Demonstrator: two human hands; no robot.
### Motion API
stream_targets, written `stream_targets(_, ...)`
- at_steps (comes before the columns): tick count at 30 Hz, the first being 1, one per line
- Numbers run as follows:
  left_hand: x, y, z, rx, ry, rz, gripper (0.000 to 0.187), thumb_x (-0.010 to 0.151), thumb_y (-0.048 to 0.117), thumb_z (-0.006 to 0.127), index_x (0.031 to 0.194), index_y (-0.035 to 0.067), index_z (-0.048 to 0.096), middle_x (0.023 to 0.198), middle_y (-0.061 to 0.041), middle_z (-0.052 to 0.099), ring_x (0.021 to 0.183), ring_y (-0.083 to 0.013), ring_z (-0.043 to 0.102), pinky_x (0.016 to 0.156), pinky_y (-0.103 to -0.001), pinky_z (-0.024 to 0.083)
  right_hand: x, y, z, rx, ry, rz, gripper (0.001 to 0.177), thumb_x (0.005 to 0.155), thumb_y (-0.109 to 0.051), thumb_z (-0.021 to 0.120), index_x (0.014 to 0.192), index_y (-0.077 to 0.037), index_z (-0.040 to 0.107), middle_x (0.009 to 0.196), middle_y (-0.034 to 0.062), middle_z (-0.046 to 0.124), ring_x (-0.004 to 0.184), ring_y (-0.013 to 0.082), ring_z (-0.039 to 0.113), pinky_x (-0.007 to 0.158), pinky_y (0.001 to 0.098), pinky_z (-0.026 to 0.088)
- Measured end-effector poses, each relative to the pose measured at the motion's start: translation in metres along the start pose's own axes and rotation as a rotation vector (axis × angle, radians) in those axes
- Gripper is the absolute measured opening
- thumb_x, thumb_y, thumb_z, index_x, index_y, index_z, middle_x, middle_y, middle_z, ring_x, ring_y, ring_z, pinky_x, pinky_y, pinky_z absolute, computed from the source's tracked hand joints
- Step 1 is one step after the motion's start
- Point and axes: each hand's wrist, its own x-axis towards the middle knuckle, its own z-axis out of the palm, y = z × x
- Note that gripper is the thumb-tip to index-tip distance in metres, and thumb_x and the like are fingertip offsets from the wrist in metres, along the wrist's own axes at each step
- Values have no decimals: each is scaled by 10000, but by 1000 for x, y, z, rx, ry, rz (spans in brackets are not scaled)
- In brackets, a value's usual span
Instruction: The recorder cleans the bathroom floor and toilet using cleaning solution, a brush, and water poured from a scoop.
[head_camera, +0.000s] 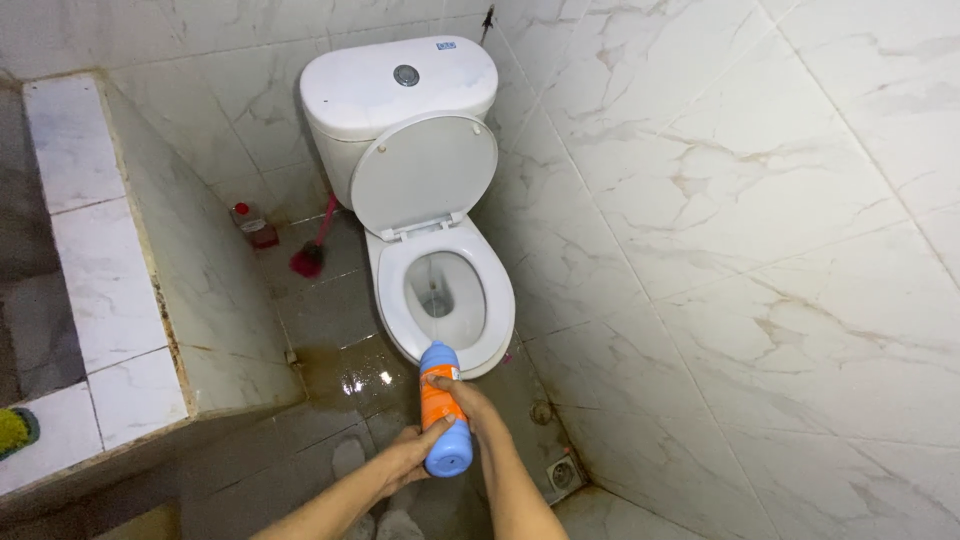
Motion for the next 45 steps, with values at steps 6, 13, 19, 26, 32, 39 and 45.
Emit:
stream_targets(6,12,-19,-3,-13,-31,-50,758,849,632,661,1350,68,585,1131,-71,753,977,-144,751,843,-314,630,10,27,-9,20,5,31,481,883,-407,758,1209,-77,633,944,121,714,740,247,698,704,400,594)
stream_targets(13,26,-16,-1,85,12,-90,773,815,672,683,1288,61,656,1042,-58,770,895,-134,755,776,-295,626,9,36,-22,172,-20,-3,450,882,-415,766,1165,-85,649,873,82,698,693,228,681,661,381,592)
stream_targets(19,35,-7,7,186,-32,-70,809,804,703,688,1279,49,648,1033,-62,790,879,-121,786,763,-288,648,6,40,-43,277,30,-42,383,889,-397,733,1110,-97,645,853,100,693,698,239,684,655,386,593)
stream_targets(26,40,-27,-3,134,-69,-193,753,804,698,694,1296,131,638,1069,-27,784,932,-118,765,823,-311,628,14,66,-36,307,-21,7,308,910,-332,718,1123,-113,683,880,81,711,732,225,695,696,386,596)
stream_targets(32,19,-15,-21,27,-28,-205,738,793,656,721,1288,115,642,1066,-42,787,923,-137,776,825,-332,651,31,64,-10,292,-106,55,316,906,-347,733,1127,-128,675,872,76,702,730,227,681,692,387,592)
stream_targets(39,21,-4,-37,119,48,-170,800,831,690,675,1291,36,657,1050,-76,799,910,-140,789,801,-305,659,34,31,8,143,-133,54,434,912,-439,741,1164,-97,650,899,79,699,754,221,684,710,373,586)
stream_targets(45,65,-42,-46,39,-4,-132,758,815,464,770,1406,79,494,1245,-98,725,1110,-201,739,940,-377,620,-1,14,10,-88,-22,-102,644,837,-560,742,1269,-94,632,1064,69,722,918,185,703,822,334,578)
